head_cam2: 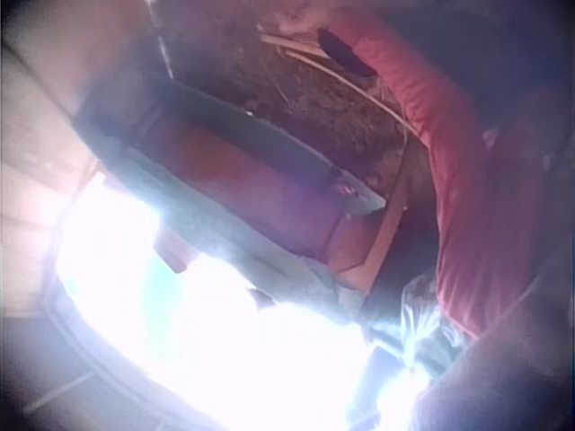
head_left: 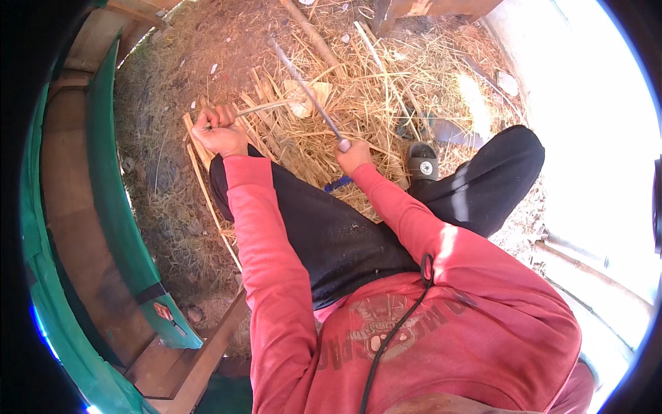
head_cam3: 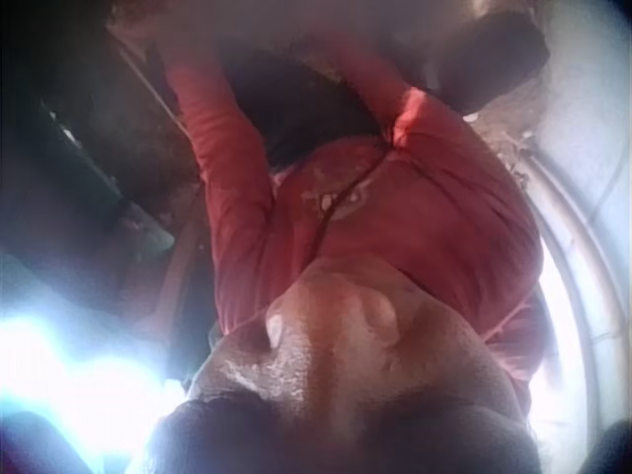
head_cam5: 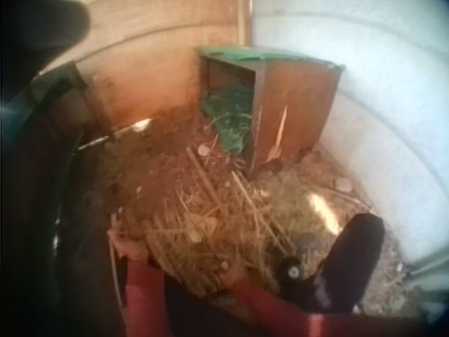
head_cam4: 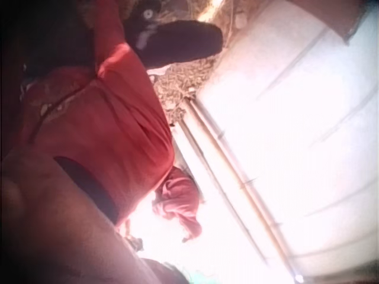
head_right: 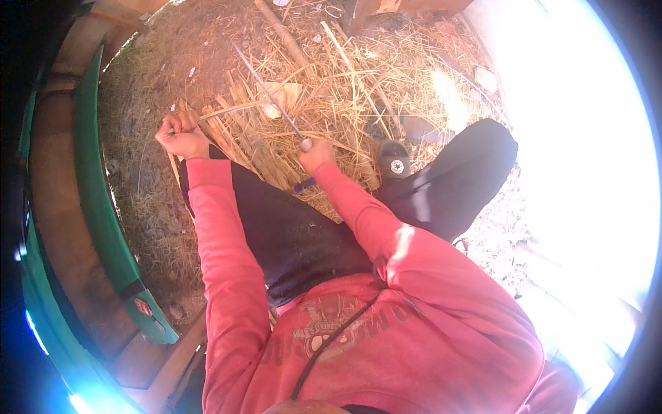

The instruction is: The person sits on the ground and uses a knife to shave thin strips from a wooden stick. They hold the stick with one hand and scrape the blade along its length to create fine shavings, occasionally switching to a different stick.

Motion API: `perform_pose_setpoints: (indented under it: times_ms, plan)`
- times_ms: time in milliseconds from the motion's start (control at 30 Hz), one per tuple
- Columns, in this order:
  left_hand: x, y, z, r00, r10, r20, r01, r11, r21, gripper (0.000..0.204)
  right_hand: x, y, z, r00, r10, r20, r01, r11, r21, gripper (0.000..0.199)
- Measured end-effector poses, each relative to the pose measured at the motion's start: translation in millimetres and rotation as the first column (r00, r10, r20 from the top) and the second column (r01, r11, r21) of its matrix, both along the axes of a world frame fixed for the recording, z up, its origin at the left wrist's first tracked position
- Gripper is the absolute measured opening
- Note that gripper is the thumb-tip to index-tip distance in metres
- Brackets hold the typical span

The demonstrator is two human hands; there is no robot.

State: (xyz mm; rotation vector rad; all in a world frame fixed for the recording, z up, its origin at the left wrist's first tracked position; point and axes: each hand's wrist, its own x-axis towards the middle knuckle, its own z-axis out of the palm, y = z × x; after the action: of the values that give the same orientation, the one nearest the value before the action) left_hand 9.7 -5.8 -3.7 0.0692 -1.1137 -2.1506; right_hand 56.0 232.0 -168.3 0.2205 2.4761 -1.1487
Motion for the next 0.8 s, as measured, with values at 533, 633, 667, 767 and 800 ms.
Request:
perform_pose_setpoints:
  times_ms: [533, 633, 667, 767, 800]
  plan:
    - [11, -6, -14, 1.0, 0.015, -0.016, -0.016, 1.0, -0.015, 0.035, 6, -13, 43, 0.994, 0.102, -0.03, -0.1, 0.993, 0.068, 0.032]
    - [14, -15, -19, 0.997, 0.059, -0.052, -0.06, 0.998, -0.03, 0.034, 9, 3, 3, 0.973, 0.175, 0.149, -0.203, 0.958, 0.204, 0.037]
    - [13, -17, -15, 0.998, 0.024, -0.06, -0.029, 0.997, -0.074, 0.034, 4, 3, -1, 0.977, 0.124, 0.174, -0.161, 0.963, 0.217, 0.036]
    - [18, -9, -14, 1.0, -0.001, -0.022, -0.001, 0.999, -0.053, 0.034, 4, 5, 12, 0.99, 0.136, 0.036, -0.139, 0.984, 0.113, 0.031]
    - [18, -12, -15, 0.999, -0.017, -0.049, 0.014, 0.998, -0.069, 0.034, 2, 1, 27, 0.991, 0.12, -0.052, -0.119, 0.993, 0.019, 0.029]
